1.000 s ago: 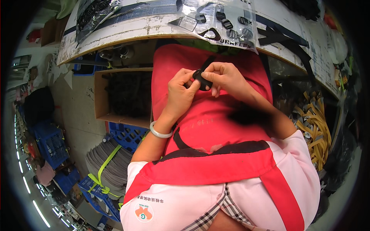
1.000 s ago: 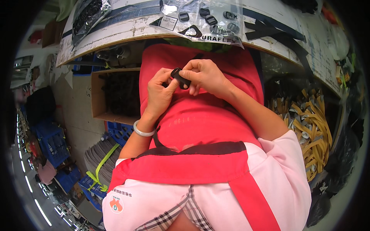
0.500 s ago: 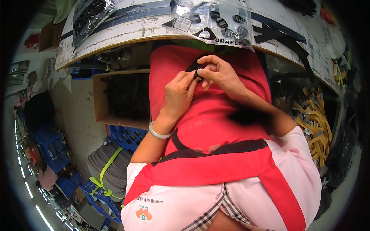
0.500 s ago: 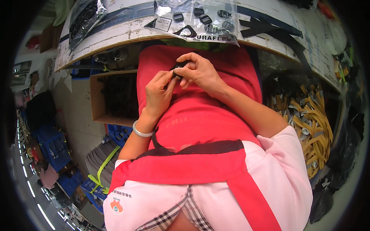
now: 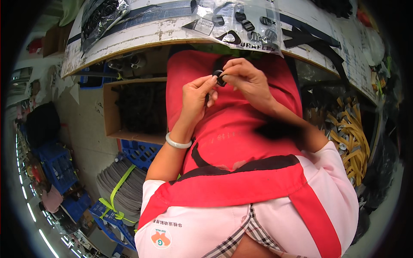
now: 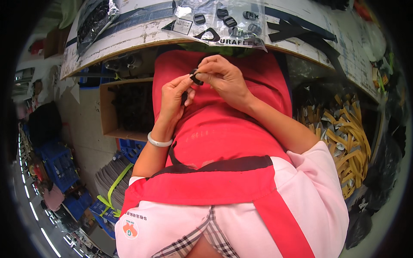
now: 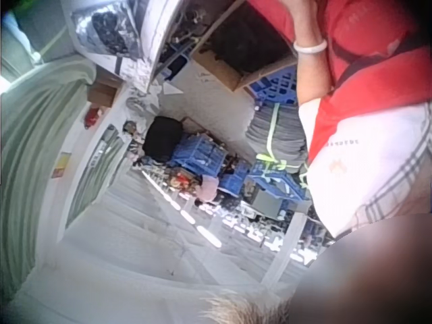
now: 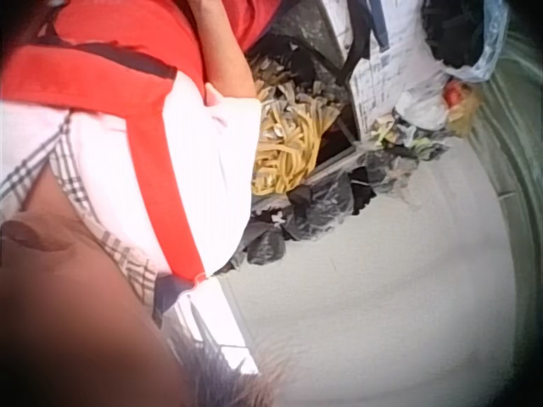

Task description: Threading black webbing straps through plastic slider buckles and adjusting them for assembly.

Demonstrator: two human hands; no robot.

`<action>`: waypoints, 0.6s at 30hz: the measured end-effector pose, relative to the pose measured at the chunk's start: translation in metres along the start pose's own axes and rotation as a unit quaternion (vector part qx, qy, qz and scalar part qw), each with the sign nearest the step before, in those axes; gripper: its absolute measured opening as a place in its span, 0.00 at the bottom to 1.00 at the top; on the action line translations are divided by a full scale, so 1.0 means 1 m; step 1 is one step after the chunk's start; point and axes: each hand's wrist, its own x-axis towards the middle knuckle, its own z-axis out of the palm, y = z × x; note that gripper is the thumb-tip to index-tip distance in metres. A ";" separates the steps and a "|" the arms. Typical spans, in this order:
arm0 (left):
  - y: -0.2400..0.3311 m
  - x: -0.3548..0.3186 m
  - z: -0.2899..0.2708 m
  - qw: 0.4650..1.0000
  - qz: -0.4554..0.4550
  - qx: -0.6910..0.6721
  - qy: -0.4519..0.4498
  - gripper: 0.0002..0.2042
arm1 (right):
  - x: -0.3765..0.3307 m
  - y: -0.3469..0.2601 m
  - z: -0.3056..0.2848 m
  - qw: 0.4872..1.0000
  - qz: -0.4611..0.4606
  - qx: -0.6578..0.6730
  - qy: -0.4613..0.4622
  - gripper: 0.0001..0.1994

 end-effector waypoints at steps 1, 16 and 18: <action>0.001 0.000 0.005 0.998 0.053 0.032 0.009 0.11 | -0.002 -0.008 -0.003 0.999 0.006 0.053 0.007 0.06; 0.002 -0.007 0.013 0.960 0.210 0.185 0.025 0.08 | 0.008 -0.020 -0.009 0.973 0.227 0.024 -0.038 0.10; 0.004 -0.006 0.009 0.963 0.204 0.176 0.021 0.08 | 0.010 -0.019 -0.010 0.952 0.280 0.122 0.004 0.11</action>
